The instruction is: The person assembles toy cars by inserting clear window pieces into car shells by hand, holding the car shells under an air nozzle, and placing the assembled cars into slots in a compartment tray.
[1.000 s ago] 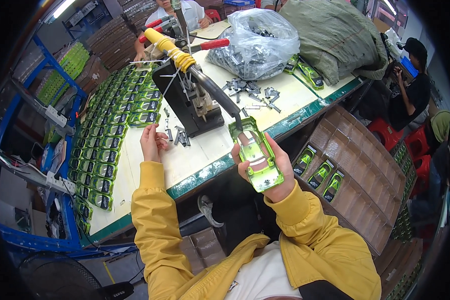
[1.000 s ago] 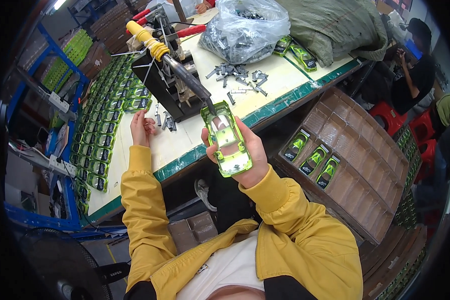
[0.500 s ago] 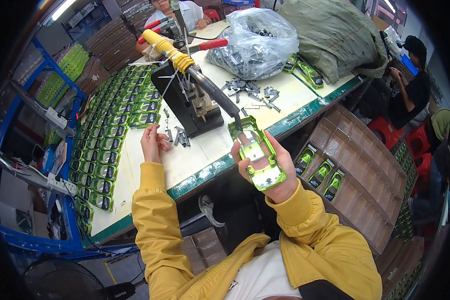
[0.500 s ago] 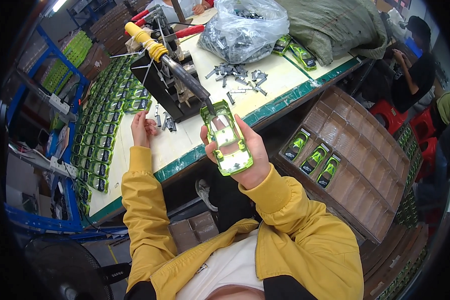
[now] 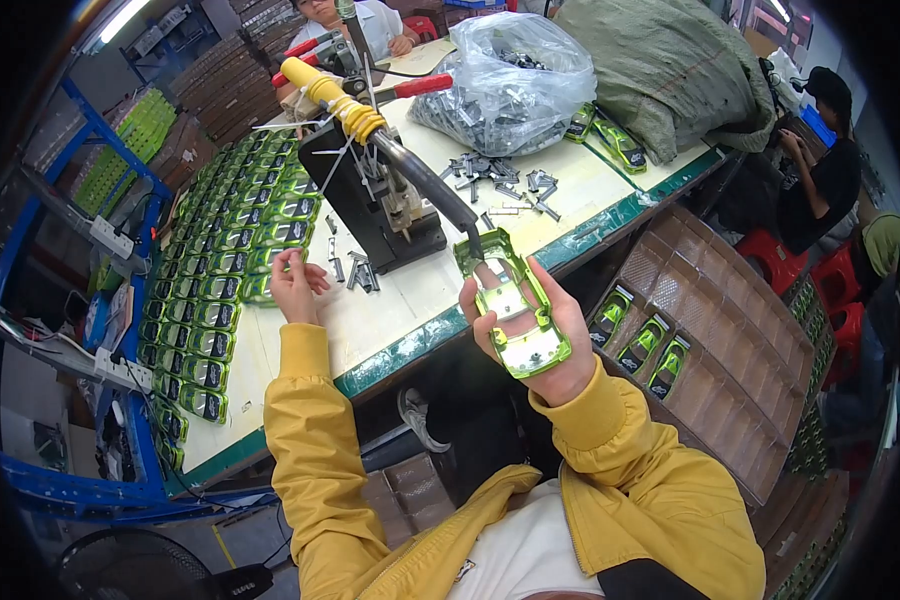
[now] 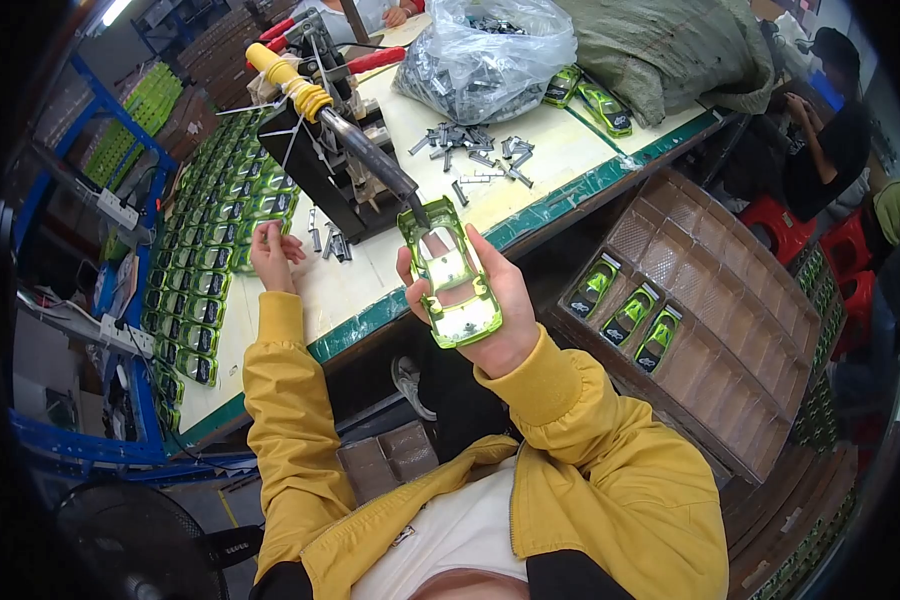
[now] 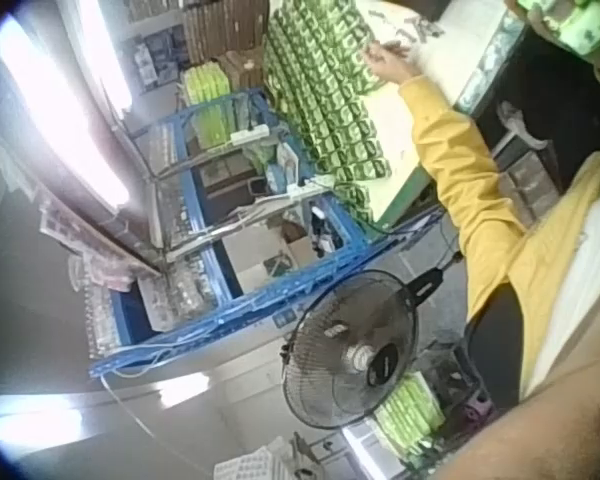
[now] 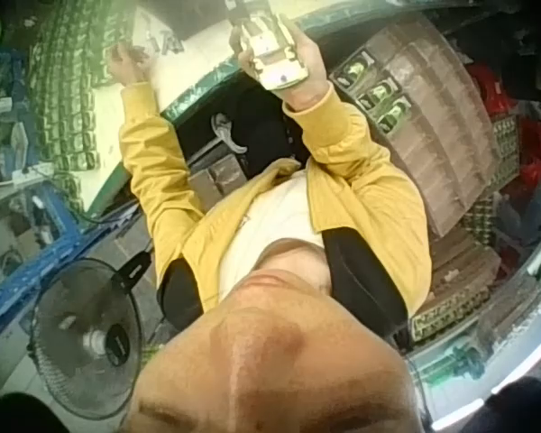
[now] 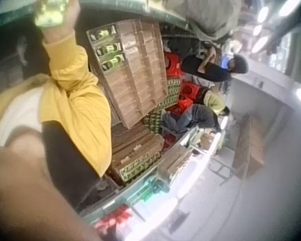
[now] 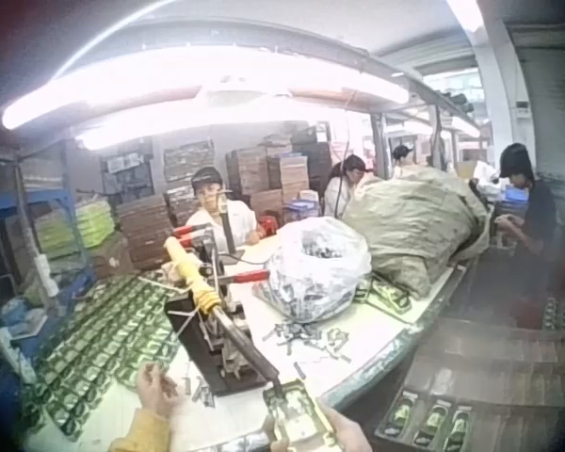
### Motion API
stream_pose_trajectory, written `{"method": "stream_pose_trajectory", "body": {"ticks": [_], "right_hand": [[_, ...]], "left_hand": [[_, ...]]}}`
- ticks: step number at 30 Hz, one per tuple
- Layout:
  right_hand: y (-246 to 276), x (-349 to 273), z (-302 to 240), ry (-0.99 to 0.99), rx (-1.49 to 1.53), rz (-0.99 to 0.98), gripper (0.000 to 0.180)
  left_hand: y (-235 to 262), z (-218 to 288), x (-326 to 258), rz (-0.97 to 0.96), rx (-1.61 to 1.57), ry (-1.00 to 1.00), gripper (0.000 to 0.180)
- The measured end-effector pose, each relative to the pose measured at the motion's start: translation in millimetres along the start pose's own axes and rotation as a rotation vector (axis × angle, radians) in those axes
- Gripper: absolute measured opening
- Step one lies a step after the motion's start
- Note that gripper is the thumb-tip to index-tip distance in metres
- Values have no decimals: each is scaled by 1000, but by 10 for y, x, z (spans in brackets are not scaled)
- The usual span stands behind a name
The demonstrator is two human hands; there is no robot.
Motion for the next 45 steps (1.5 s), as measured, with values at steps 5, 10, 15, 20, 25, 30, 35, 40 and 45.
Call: {"method": "stream_pose_trajectory", "body": {"ticks": [5, 10, 15, 20, 25, 30, 35, 40, 45], "right_hand": [[-7, 2, 3, 9, -10, -10, 31], [12, -1, 6, 13, -4, -4, 31], [31, 6, -9, 24, -6, -3, 31], [16, 31, -35, 47, -43, -31, 31], [51, 62, -17, 24, -53, -24, 31], [174, 82, 52, -78, 3, -1, 37], [123, 57, 113, -54, -32, 18, 32], [124, 41, 96, -50, -15, 39, 32], [118, 40, 94, -48, -4, 35, 32]], "left_hand": [[261, 169, -22, 252, 72, -194, 15], [278, 172, -26, 271, 104, -217, 14], [291, 164, -22, 267, 99, -218, 14], [335, 200, -56, 322, 142, -190, 13], [366, 181, -59, 346, 178, -157, 13], [34, 256, -63, 114, 625, -359, 16], [-259, 174, -120, -31, 849, -562, 21], [-394, 177, -137, -181, 917, -595, 15], [-299, 174, -119, -137, 778, -419, 9]]}}
Point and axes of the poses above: each hand's wrist, its own x-axis towards the middle knuckle, its own y-axis out of the back of the hand, z = x × y, the point moved 9 cm from there along x, towards the middle knuckle, and after that the axes turned 15 degrees about x, right-handed, at the moved point
